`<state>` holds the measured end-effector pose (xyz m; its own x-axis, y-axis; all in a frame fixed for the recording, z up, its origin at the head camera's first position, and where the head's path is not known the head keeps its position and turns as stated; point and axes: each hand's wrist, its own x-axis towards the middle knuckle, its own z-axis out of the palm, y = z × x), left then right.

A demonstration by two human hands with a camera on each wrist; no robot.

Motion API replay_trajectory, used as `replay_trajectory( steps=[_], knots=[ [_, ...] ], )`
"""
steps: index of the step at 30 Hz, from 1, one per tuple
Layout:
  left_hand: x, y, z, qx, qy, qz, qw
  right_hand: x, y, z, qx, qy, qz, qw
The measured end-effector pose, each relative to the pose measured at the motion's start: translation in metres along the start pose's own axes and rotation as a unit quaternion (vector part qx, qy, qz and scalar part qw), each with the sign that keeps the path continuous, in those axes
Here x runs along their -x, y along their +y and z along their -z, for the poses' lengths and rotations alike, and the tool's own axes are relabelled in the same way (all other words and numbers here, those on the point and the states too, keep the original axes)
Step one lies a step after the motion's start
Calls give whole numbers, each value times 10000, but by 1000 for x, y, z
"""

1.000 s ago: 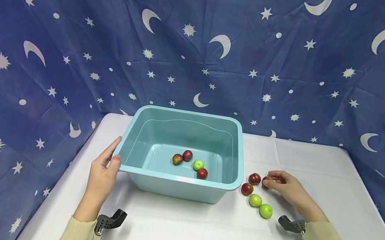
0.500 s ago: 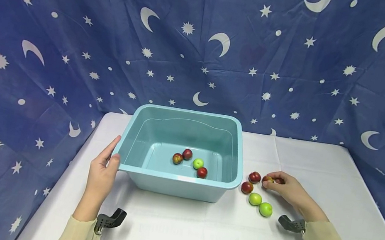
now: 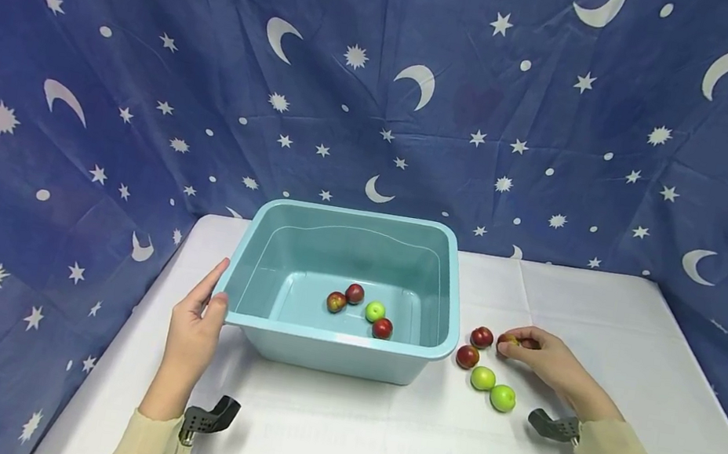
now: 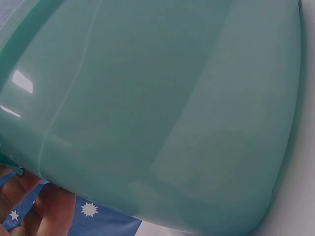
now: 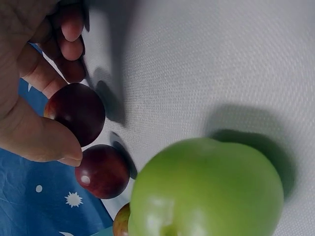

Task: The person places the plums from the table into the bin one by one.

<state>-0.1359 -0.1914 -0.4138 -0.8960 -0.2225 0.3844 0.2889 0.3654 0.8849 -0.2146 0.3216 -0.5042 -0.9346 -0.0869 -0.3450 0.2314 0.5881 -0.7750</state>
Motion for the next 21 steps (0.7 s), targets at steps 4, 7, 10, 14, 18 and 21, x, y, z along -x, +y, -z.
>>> replay_trajectory(
  steps=[4,7,10,14,18,21],
  knots=[
    [0,0,1,39,-22,-26,10000,0,-2,3,-68,-74,-29,9999],
    [0,-1,1,60,-39,-42,10000,0,-4,7,-168,-147,-6,9998],
    [0,-1,1,50,-29,-98,9999,1,-8,13,-261,-168,114,9995],
    [0,0,1,40,-25,-137,9999,4,-14,21,-263,-50,276,9993],
    [0,0,1,53,-6,-100,9999,7,-26,27,-329,59,491,9982],
    [0,0,1,47,8,-82,10000,10,-37,31,-374,92,681,9969]
  ],
)
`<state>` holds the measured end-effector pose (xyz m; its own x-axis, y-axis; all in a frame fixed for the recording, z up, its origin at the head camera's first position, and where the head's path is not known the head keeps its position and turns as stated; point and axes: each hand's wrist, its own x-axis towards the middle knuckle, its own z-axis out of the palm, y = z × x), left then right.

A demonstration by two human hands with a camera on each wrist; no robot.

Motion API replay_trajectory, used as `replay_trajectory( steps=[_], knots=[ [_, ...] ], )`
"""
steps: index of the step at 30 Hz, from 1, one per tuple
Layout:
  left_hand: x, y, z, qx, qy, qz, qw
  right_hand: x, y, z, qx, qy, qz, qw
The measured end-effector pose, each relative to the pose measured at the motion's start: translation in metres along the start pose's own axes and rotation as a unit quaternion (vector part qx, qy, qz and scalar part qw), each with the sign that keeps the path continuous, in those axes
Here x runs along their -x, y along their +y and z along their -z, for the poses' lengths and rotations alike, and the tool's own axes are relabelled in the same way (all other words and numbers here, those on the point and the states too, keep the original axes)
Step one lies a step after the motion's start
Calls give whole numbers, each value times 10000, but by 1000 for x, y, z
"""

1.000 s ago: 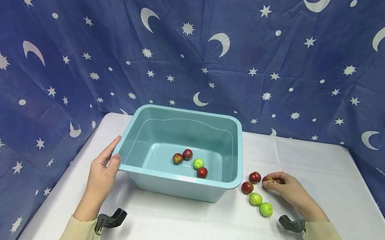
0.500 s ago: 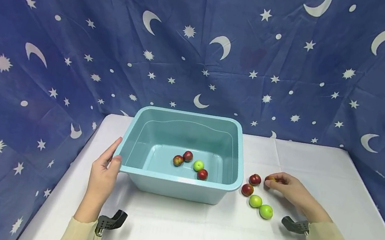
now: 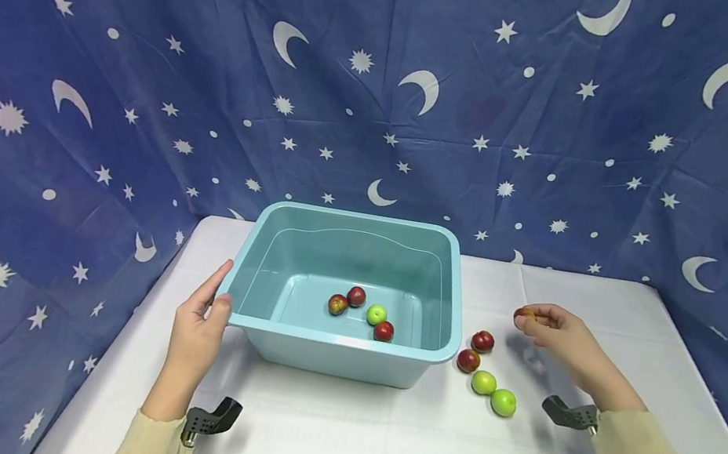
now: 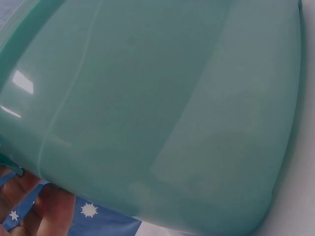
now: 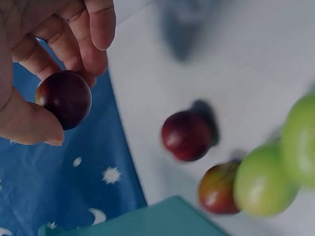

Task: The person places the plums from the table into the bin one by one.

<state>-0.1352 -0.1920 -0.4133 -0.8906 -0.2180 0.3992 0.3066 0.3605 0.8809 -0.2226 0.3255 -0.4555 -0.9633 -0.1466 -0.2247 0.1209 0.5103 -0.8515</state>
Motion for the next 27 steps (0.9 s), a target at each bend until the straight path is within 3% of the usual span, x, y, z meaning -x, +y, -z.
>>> replay_trajectory(
  steps=[14,27],
  knots=[
    [0,-1,0,-19,-8,-15,10000,9,-69,-5,-168,127,652,9976],
    [0,-1,0,33,-19,19,10000,20,-105,-12,-284,43,995,9946]
  ],
)
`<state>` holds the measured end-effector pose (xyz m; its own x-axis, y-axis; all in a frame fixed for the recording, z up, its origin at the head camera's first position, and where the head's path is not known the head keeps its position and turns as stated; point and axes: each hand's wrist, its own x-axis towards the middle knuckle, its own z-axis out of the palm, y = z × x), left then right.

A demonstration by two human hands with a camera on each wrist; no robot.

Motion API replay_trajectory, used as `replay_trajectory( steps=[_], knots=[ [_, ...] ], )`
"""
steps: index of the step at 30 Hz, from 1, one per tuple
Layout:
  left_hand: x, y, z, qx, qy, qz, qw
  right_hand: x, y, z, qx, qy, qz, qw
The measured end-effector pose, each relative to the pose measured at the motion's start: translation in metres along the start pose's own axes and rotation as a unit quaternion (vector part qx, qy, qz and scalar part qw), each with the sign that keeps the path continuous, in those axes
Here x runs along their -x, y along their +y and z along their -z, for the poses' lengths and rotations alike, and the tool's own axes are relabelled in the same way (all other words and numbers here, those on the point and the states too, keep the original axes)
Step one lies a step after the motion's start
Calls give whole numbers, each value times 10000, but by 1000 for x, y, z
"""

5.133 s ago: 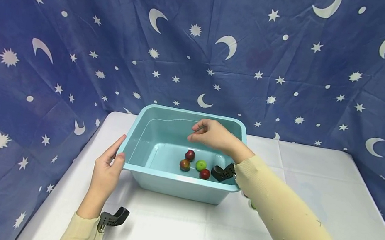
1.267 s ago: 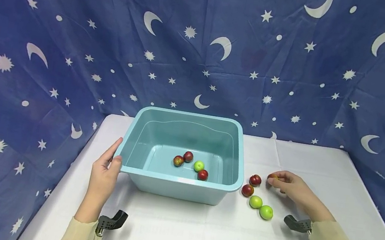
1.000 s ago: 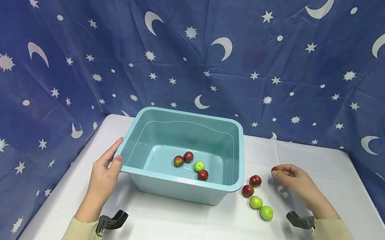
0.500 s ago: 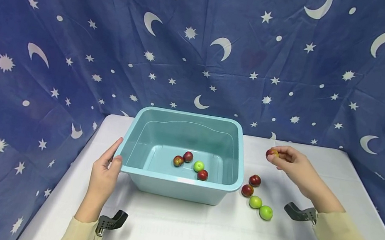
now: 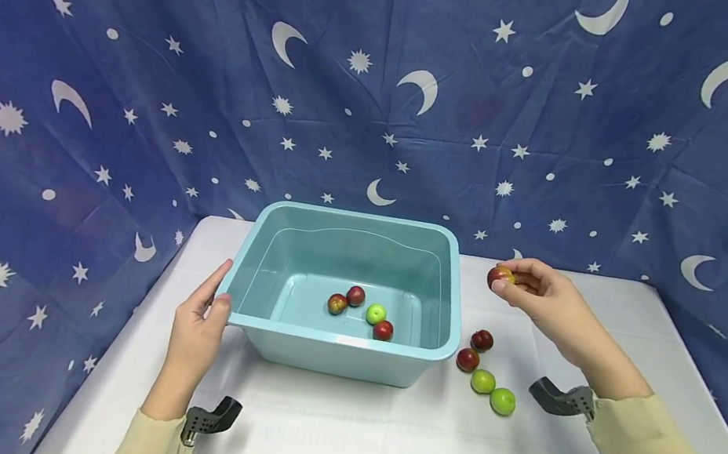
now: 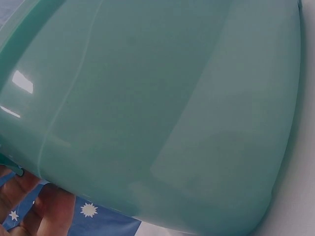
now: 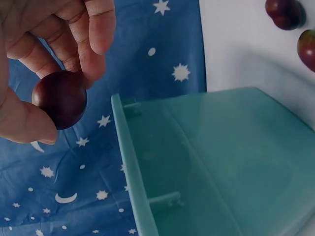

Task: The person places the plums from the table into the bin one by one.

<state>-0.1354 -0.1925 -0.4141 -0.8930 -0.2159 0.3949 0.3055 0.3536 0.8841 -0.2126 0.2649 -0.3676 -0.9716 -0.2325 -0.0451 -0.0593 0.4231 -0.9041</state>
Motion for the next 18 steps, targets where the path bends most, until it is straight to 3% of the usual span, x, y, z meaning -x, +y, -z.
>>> replay_trajectory(
  steps=[18],
  knots=[
    [0,1,0,-5,-22,123,9999,-3,-25,-6,-163,39,73,9998]
  ],
)
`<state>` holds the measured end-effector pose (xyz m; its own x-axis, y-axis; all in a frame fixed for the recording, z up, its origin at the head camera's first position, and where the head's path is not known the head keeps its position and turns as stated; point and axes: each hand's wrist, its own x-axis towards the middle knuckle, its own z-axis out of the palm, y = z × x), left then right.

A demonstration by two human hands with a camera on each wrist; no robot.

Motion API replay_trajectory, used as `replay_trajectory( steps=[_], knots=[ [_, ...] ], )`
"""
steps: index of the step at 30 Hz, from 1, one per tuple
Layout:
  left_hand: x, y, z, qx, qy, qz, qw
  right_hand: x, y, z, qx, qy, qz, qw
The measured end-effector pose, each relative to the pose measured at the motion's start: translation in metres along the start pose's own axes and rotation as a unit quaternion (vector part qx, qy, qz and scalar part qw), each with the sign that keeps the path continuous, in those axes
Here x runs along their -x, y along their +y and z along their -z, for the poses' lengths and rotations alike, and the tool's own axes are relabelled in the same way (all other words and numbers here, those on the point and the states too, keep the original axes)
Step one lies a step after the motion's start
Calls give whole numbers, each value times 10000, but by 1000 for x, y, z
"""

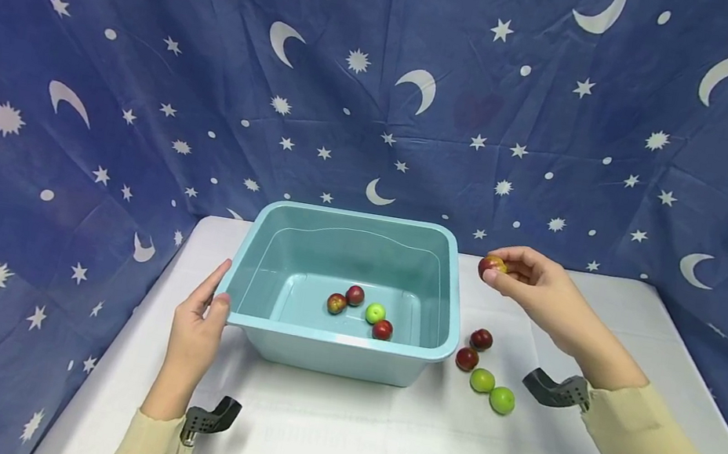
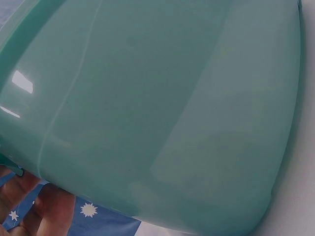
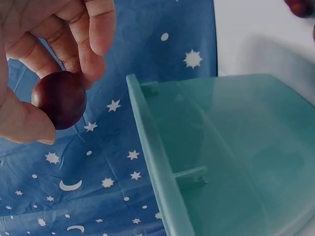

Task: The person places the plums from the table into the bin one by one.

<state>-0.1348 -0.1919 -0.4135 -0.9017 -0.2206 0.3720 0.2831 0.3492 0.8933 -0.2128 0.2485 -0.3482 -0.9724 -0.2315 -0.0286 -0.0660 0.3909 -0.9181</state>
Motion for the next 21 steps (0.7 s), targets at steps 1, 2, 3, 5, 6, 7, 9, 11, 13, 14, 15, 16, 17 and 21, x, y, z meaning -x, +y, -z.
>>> replay_trajectory(
  steps=[1,2,3,5,6,7,9,11,13,14,15,16,17,21],
  knots=[
    [0,0,0,-8,0,19,10000,-1,-3,-1,0,-18,42,10000],
    [0,1,0,-12,-3,33,10000,-2,-5,-1,-6,-39,86,10000],
    [0,1,0,-10,-8,42,10000,-3,-8,-2,3,-62,130,9999],
    [0,1,0,-11,-15,37,10000,-6,-13,-5,7,-111,212,9997],
    [0,1,0,-13,-22,28,10000,-8,-16,-7,-5,-144,249,9996],
    [0,1,0,-22,-24,15,10000,-10,-19,-9,10,-168,280,9995],
    [1,1,1,-45,-16,-9,10000,-14,-24,-13,26,-225,328,9992],
    [1,1,1,-69,6,-29,10000,-19,-29,-19,22,-297,386,9988],
    [1,1,1,-100,36,-39,9999,-23,-33,-24,29,-350,412,9985],
    [1,1,1,-111,48,-46,9999,-25,-36,-27,42,-385,429,9983],
    [1,1,1,-118,57,-52,9999,-27,-38,-30,38,-403,442,9982],
    [1,1,1,-108,61,-55,9999,-29,-40,-33,28,-429,449,9981],
    [1,1,1,-104,60,-52,9999,-32,-42,-36,15,-446,450,9980],
    [1,2,0,-80,43,-11,10000,-40,-49,-48,-16,-497,490,9976]
  ],
)
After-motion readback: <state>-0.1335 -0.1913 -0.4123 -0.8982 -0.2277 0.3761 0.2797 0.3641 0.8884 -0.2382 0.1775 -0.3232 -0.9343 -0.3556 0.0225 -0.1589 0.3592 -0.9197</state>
